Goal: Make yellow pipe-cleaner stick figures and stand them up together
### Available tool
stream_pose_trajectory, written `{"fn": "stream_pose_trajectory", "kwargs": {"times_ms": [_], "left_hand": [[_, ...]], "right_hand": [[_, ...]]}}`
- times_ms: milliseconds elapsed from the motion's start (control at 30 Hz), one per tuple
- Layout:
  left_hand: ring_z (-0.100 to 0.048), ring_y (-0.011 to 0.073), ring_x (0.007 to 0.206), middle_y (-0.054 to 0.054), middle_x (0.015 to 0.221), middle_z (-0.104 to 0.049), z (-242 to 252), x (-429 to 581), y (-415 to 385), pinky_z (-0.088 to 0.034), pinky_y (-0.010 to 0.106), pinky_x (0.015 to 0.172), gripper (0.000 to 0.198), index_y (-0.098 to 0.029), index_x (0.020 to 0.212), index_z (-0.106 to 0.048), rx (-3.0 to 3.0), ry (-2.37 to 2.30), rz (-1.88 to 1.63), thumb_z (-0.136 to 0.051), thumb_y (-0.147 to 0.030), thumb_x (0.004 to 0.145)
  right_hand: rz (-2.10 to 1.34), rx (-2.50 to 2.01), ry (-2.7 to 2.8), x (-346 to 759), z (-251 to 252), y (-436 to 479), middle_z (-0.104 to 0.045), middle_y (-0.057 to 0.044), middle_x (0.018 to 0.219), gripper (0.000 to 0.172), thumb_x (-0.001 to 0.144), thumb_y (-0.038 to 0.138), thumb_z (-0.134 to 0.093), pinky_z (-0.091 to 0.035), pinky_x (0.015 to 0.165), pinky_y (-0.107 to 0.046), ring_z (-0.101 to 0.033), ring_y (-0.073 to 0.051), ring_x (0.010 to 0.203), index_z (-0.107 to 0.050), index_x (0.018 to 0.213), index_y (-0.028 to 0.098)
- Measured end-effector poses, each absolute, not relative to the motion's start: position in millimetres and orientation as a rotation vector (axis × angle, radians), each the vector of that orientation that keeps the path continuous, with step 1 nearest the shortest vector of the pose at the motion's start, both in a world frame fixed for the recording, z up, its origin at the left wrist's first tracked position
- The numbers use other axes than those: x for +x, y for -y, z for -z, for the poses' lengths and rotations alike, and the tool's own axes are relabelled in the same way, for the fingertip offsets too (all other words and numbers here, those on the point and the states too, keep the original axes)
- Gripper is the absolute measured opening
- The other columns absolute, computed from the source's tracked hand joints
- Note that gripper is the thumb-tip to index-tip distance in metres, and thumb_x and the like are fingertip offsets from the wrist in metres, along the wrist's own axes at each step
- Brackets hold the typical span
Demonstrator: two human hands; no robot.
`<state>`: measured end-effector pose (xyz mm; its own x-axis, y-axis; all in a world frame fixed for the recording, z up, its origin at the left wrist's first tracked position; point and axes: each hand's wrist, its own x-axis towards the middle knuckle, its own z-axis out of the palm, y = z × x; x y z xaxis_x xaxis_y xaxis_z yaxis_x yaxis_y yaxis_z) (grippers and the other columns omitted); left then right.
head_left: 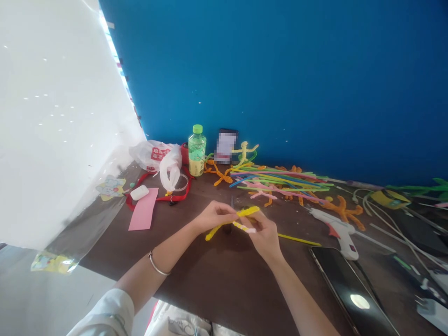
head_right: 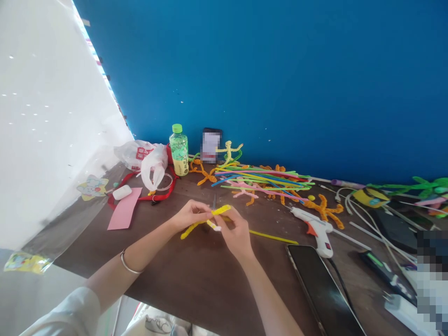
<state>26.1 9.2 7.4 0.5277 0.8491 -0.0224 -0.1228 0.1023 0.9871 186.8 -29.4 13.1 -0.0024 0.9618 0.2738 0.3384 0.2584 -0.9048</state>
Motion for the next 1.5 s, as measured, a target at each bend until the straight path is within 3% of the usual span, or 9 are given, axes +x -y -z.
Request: {"fn": "stream_pose_trajectory", "kwargs": {"times_ms": [233,433,600,733,800,900,1000,1133,1500], "left_hand": [[-0.056,0.0125,0.068,0.004,0.071,-0.064,-5.2,28.3,-9.6,-0.043,0.027,0.073,0.025,-0.013,0.072,-0.067,1.512,-0.834,-0.983,-0.060,-0.037,0.070],[-0.055,0.0125,0.067,0.004,0.072,-0.063,-2.7,27.6,-11.5,-0.042,0.025,0.067,0.029,-0.013,0.074,-0.065,1.489,-0.765,-0.915,-0.057,-0.041,0.072],[-0.054,0.0173,0.090,0.007,0.090,-0.061,-4.4,32.3,-11.9,-0.039,0.030,0.083,0.023,-0.016,0.074,-0.063,1.637,-0.882,-1.153,-0.062,-0.038,0.068],[-0.055,0.0128,0.066,0.004,0.074,-0.059,-4.1,38.2,-8.9,-0.044,0.027,0.064,0.036,-0.015,0.075,-0.058,1.320,-1.153,-1.149,-0.055,-0.050,0.070],[-0.053,0.0114,0.055,0.003,0.062,-0.057,-5.0,40.1,-6.9,-0.043,0.025,0.056,0.045,-0.012,0.070,-0.058,1.147,-1.061,-0.957,-0.048,-0.056,0.071],[-0.056,0.0123,0.054,0.006,0.061,-0.059,-6.7,41.1,-4.7,-0.044,0.025,0.055,0.050,-0.008,0.070,-0.060,0.928,-0.780,-0.730,-0.049,-0.057,0.071],[-0.056,0.0092,0.057,0.003,0.063,-0.058,-5.2,40.2,-4.3,-0.045,0.022,0.059,0.036,-0.009,0.077,-0.061,0.754,-0.625,-0.704,-0.063,-0.044,0.066],[-0.054,0.0054,0.057,-0.001,0.059,-0.055,0.2,39.4,-5.8,-0.046,0.021,0.066,0.025,-0.010,0.070,-0.060,0.655,-0.570,-0.810,-0.073,-0.028,0.059],[-0.059,0.0121,0.066,0.004,0.072,-0.061,1.9,43.4,-5.2,-0.048,0.031,0.072,0.037,-0.009,0.078,-0.059,1.022,-0.687,-0.932,-0.067,-0.041,0.062]], "right_hand": [[-0.683,-1.190,1.573,189.0,-8.5,28.5,-0.059,-0.002,0.076,0.009,0.075,0.028,-0.058,-0.050,0.066,-0.027,-0.059,-0.015,0.071,-0.063,0.076,0.021],[-0.542,-1.091,1.719,192.4,-10.1,25.9,-0.057,-0.002,0.078,0.008,0.078,0.023,-0.055,-0.048,0.066,-0.027,-0.057,-0.015,0.074,-0.063,0.077,0.022],[-0.198,-1.067,1.826,196.9,-5.5,25.0,-0.055,-0.003,0.077,0.013,0.078,0.015,-0.053,-0.047,0.063,-0.027,-0.055,-0.014,0.072,-0.063,0.084,0.022],[0.235,-1.029,1.842,199.4,0.6,24.4,-0.055,-0.003,0.075,0.018,0.076,0.008,-0.054,-0.045,0.063,-0.027,-0.055,-0.014,0.070,-0.063,0.085,0.021],[0.357,-1.005,1.858,200.1,2.8,24.9,-0.056,-0.003,0.075,0.021,0.074,0.006,-0.056,-0.044,0.064,-0.026,-0.055,-0.013,0.070,-0.062,0.087,0.021],[0.417,-0.992,1.899,201.1,6.1,26.5,-0.057,-0.002,0.075,0.023,0.074,0.006,-0.056,-0.044,0.066,-0.026,-0.056,-0.013,0.070,-0.062,0.089,0.023],[0.373,-1.029,1.983,203.7,10.1,27.5,-0.058,-0.003,0.075,0.024,0.077,0.010,-0.053,-0.043,0.068,-0.027,-0.057,-0.014,0.073,-0.063,0.091,0.026],[0.239,-1.104,2.067,208.0,11.6,25.8,-0.060,-0.005,0.077,0.023,0.081,0.015,-0.048,-0.043,0.068,-0.029,-0.057,-0.016,0.074,-0.064,0.093,0.026],[-0.594,-1.187,1.799,198.4,-17.3,30.3,-0.060,-0.005,0.079,0.010,0.079,0.027,-0.052,-0.049,0.064,-0.028,-0.058,-0.017,0.073,-0.058,0.077,0.020]]}}
